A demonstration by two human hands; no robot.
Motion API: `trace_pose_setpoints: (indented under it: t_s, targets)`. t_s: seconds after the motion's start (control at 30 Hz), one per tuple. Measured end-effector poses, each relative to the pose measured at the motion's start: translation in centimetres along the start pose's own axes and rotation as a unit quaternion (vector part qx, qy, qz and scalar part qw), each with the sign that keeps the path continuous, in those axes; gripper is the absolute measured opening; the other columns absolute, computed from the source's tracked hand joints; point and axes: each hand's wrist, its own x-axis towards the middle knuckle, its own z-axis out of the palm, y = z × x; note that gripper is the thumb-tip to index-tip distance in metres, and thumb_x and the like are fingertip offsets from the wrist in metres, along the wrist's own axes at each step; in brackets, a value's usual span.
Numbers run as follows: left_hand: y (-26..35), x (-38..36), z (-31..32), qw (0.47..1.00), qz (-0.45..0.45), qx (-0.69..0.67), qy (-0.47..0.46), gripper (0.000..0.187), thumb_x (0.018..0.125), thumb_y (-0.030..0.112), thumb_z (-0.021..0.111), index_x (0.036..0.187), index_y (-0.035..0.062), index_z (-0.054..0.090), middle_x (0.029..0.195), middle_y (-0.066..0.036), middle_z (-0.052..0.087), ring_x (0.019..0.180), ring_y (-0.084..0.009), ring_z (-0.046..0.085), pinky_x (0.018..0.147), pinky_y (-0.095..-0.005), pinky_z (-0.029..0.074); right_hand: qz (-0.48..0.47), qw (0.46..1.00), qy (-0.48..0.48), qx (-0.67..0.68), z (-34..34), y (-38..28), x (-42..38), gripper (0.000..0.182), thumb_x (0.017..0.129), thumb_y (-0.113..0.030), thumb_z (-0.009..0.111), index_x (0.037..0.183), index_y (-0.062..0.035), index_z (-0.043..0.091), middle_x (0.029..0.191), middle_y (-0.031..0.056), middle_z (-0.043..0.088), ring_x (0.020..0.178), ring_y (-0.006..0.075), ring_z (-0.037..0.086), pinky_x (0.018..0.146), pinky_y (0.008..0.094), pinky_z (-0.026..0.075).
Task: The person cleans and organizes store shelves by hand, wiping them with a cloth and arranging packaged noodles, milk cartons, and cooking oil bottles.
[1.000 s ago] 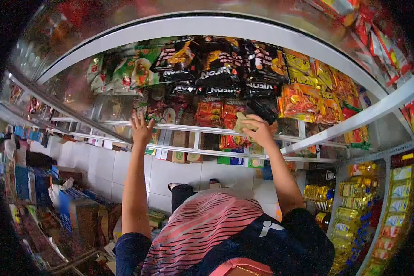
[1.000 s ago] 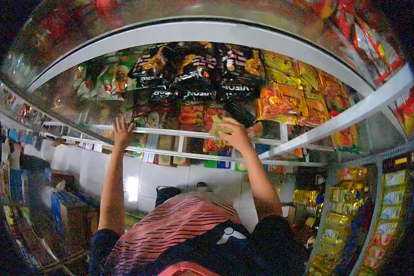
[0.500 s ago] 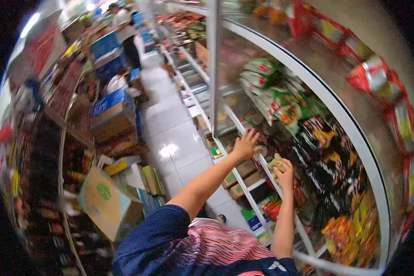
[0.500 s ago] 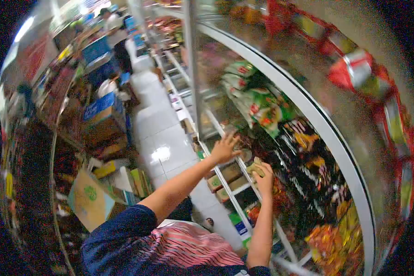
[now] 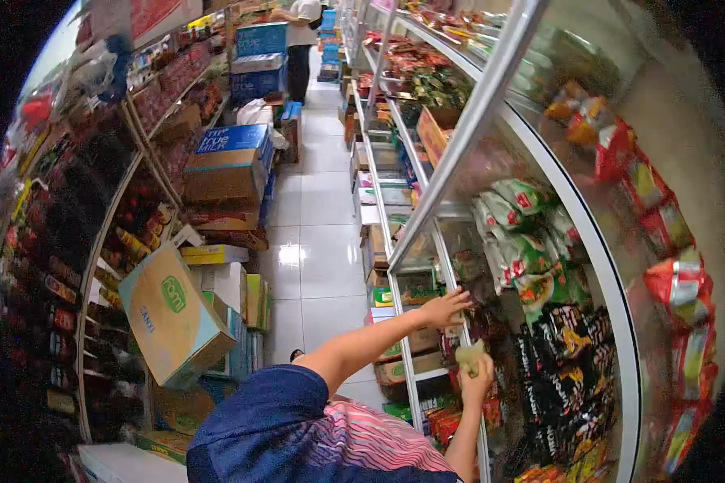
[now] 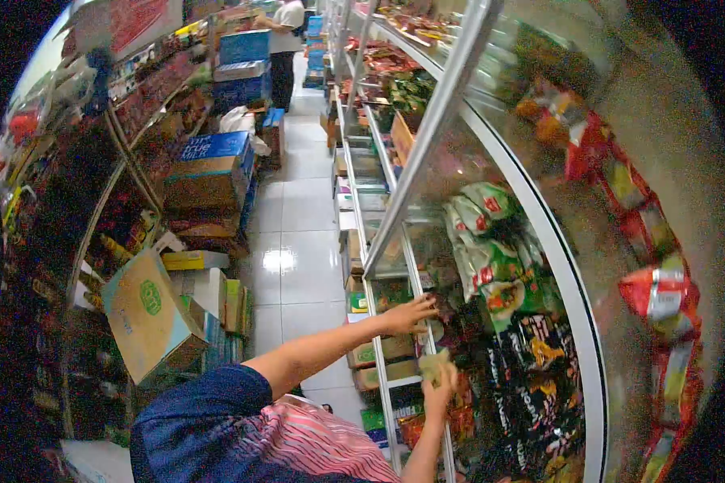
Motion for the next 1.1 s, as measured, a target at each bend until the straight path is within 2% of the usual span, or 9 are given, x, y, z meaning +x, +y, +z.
trace_pose_setpoints:
  t_s: [0.1, 0.17, 0.3, 0.37, 0.57, 0.63, 0.7, 0.83, 1.1]
  targets:
    - [-2.1, -5.2, -1.8, 0.972, 0.030, -0.232, -0.003, 0.054, 0.083, 0.034, 0.047, 0.127, 0.0068, 0.031, 0.131, -0.017, 0.029, 0.121, -0.0298, 0.028, 0.098, -0.0378, 0.027, -0.068, 0.997, -0.031, 0.005, 3.2, 2.5, -2.6, 0.024, 0.057, 0.007, 0.056, 0.080, -0.0024, 0.055, 0.086, 0.0111, 0.054, 0.083, 0.0250, 0.052, 0.075, 0.0330, 0.042]
    - [-3.4, -11.8, -3.8, 0.962, -0.140, -0.232, -0.045, 0.052, 0.083, 0.040, 0.043, 0.122, 0.0056, 0.038, 0.121, -0.018, 0.042, 0.112, -0.0315, 0.040, 0.094, -0.0365, 0.031, -0.018, 0.976, -0.150, 0.159, 5.5, 0.3, -3.8, 0.025, 0.057, 0.009, 0.053, 0.080, -0.0005, 0.056, 0.083, 0.0077, 0.056, 0.080, 0.0181, 0.054, 0.071, 0.0267, 0.043]
    - [-6.4, -26.9, -8.2, 0.941, -0.293, -0.167, 0.041, 0.037, 0.085, 0.032, 0.044, 0.112, 0.0057, 0.047, 0.102, -0.016, 0.056, 0.091, -0.0307, 0.054, 0.079, -0.0370, 0.041, -0.076, 0.951, -0.277, 0.116, 9.6, -5.7, -3.6, 0.034, 0.058, -0.001, 0.057, 0.092, -0.0033, 0.058, 0.090, 0.0140, 0.057, 0.085, 0.0273, 0.055, 0.075, 0.0314, 0.043]
    - [-4.7, -32.8, -12.3, 0.879, -0.410, -0.214, 0.120, 0.034, 0.084, 0.029, 0.045, 0.108, 0.0057, 0.050, 0.099, -0.017, 0.056, 0.089, -0.0313, 0.054, 0.078, -0.0375, 0.042, -0.089, 0.935, -0.315, 0.140, 11.8, -7.6, -2.2, 0.035, 0.058, -0.001, 0.055, 0.093, -0.0026, 0.058, 0.092, 0.0149, 0.057, 0.088, 0.0276, 0.055, 0.077, 0.0319, 0.042]
    - [-5.4, -48.0, -18.6, 0.773, -0.472, 0.046, 0.422, 0.031, 0.077, 0.020, 0.051, 0.104, 0.0059, 0.054, 0.101, -0.016, 0.054, 0.090, -0.0299, 0.052, 0.079, -0.0361, 0.041, -0.209, 0.885, -0.375, 0.183, 20.0, -14.4, 6.2, 0.033, 0.061, 0.004, 0.055, 0.094, -0.0013, 0.058, 0.095, 0.0127, 0.058, 0.090, 0.0247, 0.055, 0.079, 0.0301, 0.042]
    - [-4.5, -54.1, -20.4, 0.621, -0.610, 0.125, 0.476, 0.038, 0.076, 0.023, 0.052, 0.111, 0.0071, 0.049, 0.110, -0.016, 0.050, 0.099, -0.0312, 0.047, 0.085, -0.0356, 0.038, -0.263, 0.878, -0.372, 0.148, 21.6, -19.7, 8.0, 0.033, 0.063, 0.002, 0.058, 0.095, -0.0048, 0.057, 0.082, 0.0116, 0.055, 0.076, 0.0239, 0.054, 0.068, 0.0321, 0.044]
    - [-3.5, -59.8, -19.5, 0.496, -0.727, 0.281, 0.382, 0.048, 0.077, 0.029, 0.053, 0.119, 0.0080, 0.043, 0.121, -0.016, 0.042, 0.114, -0.0315, 0.035, 0.093, -0.0401, 0.031, -0.342, 0.845, -0.361, 0.197, 25.2, -22.6, 9.3, 0.031, 0.064, 0.001, 0.059, 0.095, -0.0037, 0.056, 0.081, 0.0110, 0.053, 0.073, 0.0232, 0.053, 0.067, 0.0313, 0.043]
    - [-2.0, -61.4, -18.5, 0.460, -0.799, 0.242, 0.303, 0.059, 0.079, 0.040, 0.047, 0.128, 0.0095, 0.031, 0.134, -0.011, 0.024, 0.125, -0.0286, 0.017, 0.097, -0.0495, 0.021, -0.324, 0.776, -0.492, 0.225, 30.9, -30.6, 8.6, 0.036, 0.065, 0.002, 0.058, 0.101, -0.0011, 0.052, 0.094, 0.0124, 0.056, 0.086, 0.0226, 0.055, 0.073, 0.0300, 0.044]
    - [-2.4, -61.7, -18.0, 0.445, -0.783, 0.268, 0.341, 0.056, 0.080, 0.040, 0.047, 0.127, 0.0134, 0.032, 0.136, -0.008, 0.022, 0.125, -0.0290, 0.019, 0.092, -0.0497, 0.028, -0.482, 0.596, -0.587, 0.261, 38.7, -38.3, -6.5, 0.039, 0.063, -0.006, 0.064, 0.098, -0.0011, 0.049, 0.099, 0.0179, 0.050, 0.089, 0.0342, 0.050, 0.076, 0.0376, 0.042]
